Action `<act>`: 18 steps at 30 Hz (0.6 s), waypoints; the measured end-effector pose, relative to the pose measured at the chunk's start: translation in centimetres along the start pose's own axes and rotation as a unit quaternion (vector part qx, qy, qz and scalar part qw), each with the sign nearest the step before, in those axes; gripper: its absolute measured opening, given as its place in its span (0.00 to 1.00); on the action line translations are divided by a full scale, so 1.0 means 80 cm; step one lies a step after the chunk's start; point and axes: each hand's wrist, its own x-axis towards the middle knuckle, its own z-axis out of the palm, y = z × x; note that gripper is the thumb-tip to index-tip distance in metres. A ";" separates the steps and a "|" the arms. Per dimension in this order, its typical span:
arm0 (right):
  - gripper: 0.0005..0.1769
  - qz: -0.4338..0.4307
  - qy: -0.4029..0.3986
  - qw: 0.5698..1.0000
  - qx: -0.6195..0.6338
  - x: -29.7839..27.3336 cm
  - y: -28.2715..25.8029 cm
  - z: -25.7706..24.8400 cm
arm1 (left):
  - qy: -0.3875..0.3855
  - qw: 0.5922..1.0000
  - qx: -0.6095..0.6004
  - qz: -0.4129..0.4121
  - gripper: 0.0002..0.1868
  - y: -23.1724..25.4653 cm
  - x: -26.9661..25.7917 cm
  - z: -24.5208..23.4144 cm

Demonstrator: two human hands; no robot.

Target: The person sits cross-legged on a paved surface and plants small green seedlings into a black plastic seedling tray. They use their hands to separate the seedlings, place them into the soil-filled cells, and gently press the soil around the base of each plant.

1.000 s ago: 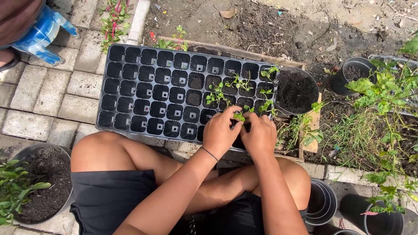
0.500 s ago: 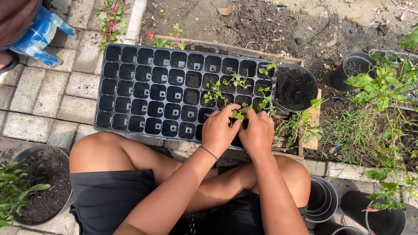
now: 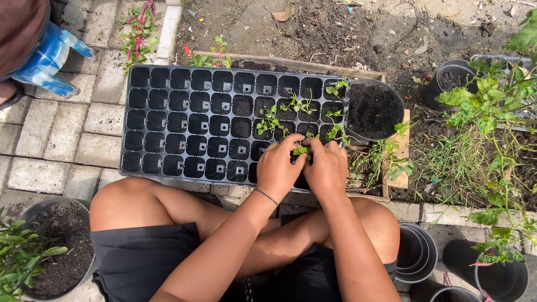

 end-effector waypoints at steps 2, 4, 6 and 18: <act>0.18 0.000 0.003 1.000 -0.003 -0.001 0.015 0.016 | -0.011 1.000 0.013 0.000 0.23 -0.002 0.002 0.003; 0.19 -0.002 0.005 1.000 -0.006 -0.004 0.017 0.014 | -0.020 0.999 0.026 -0.001 0.23 -0.003 0.002 0.003; 0.21 -0.019 -0.010 0.999 0.033 -0.006 0.007 -0.006 | -0.019 0.998 0.051 0.009 0.22 -0.002 0.002 0.001; 0.20 0.005 -0.148 0.981 -0.122 -0.037 0.003 -0.034 | -0.056 0.995 0.079 0.018 0.23 0.009 0.007 -0.008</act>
